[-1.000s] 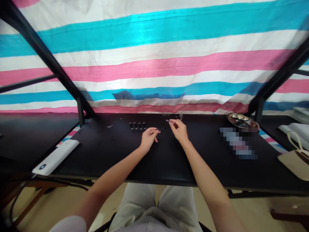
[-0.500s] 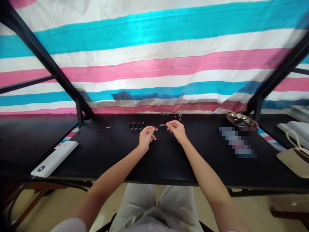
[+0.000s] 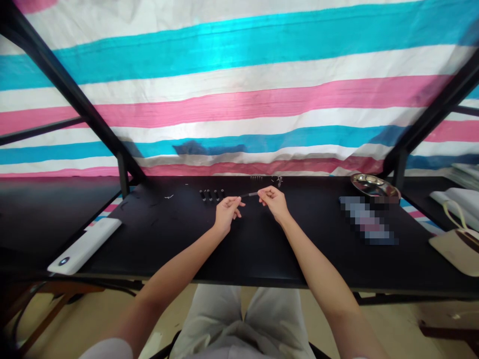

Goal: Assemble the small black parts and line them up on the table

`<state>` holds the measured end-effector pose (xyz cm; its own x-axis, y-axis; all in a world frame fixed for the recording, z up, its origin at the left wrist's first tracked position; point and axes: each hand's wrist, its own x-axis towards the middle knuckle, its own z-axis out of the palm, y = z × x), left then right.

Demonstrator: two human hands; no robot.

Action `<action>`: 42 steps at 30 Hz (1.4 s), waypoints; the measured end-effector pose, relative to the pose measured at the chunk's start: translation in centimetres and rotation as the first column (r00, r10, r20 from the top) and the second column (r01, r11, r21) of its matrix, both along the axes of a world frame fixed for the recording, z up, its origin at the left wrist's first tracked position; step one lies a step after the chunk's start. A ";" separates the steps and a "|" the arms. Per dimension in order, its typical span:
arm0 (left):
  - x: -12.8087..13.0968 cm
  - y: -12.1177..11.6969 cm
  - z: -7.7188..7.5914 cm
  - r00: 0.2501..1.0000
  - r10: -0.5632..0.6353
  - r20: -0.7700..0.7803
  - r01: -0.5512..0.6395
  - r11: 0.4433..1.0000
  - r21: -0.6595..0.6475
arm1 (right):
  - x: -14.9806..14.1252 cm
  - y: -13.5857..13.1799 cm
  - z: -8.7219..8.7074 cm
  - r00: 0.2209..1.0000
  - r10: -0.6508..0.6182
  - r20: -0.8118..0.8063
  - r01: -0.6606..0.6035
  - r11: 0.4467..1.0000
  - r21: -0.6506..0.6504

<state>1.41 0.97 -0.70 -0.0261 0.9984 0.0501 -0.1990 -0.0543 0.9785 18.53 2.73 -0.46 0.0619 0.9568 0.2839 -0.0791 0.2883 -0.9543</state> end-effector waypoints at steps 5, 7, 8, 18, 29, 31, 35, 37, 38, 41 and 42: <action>0.1 -0.3 0.2 0.999 -0.053 -0.010 0.053 0.999 -0.009 | -0.3 -0.2 0.0 0.999 -0.005 0.047 0.006 1.000 -0.010; 0.1 -0.4 0.3 0.998 -0.068 -0.017 0.068 0.998 -0.005 | -0.5 -0.2 -0.2 0.996 -0.014 0.086 0.016 1.000 -0.016; 0.2 -0.4 0.2 0.997 -0.077 -0.022 0.077 0.997 -0.001 | -0.6 -0.1 -0.3 0.994 -0.020 0.105 0.022 1.000 -0.018; 0.1 -0.4 -0.1 0.990 -0.098 -0.105 0.101 0.994 0.029 | -1.3 -0.5 -0.6 0.972 0.042 0.229 -0.032 0.998 -0.050; 0.1 -0.5 -0.4 0.986 -0.104 -0.132 0.112 0.992 0.053 | -1.5 -0.8 -1.4 0.880 0.194 0.434 -0.229 0.973 0.030; 0.1 -0.6 -0.4 0.985 -0.109 -0.131 0.116 0.992 0.052 | -1.5 -0.9 -1.3 0.866 0.201 0.458 -0.240 0.970 0.029; 0.2 -0.6 -0.3 0.985 -0.101 -0.136 0.107 0.993 0.039 | -1.6 -1.2 -0.9 0.845 0.207 0.492 -0.252 0.967 0.026; 0.2 -0.6 -0.3 0.985 -0.098 -0.139 0.104 0.994 0.038 | -1.7 -1.3 -0.8 0.839 0.210 0.502 -0.255 0.967 0.021; 0.1 -0.6 -0.3 0.985 -0.095 -0.142 0.101 0.994 0.037 | -1.7 -1.3 -0.7 0.836 0.211 0.506 -0.256 0.966 0.019; 0.1 -0.5 -0.5 0.985 -0.086 -0.151 0.091 0.995 0.029 | -1.7 -1.3 -0.6 0.827 0.207 0.522 -0.252 0.968 0.016; 0.1 -0.5 -0.6 0.985 -0.083 -0.153 0.088 0.996 0.028 | -1.7 -1.4 -0.6 0.824 0.205 0.528 -0.250 0.968 0.014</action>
<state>1.51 0.51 -1.26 0.0701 0.9942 0.0817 -0.0544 -0.0780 0.9955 16.79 1.37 -1.07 -0.3328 0.8982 0.2873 0.3479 0.4001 -0.8479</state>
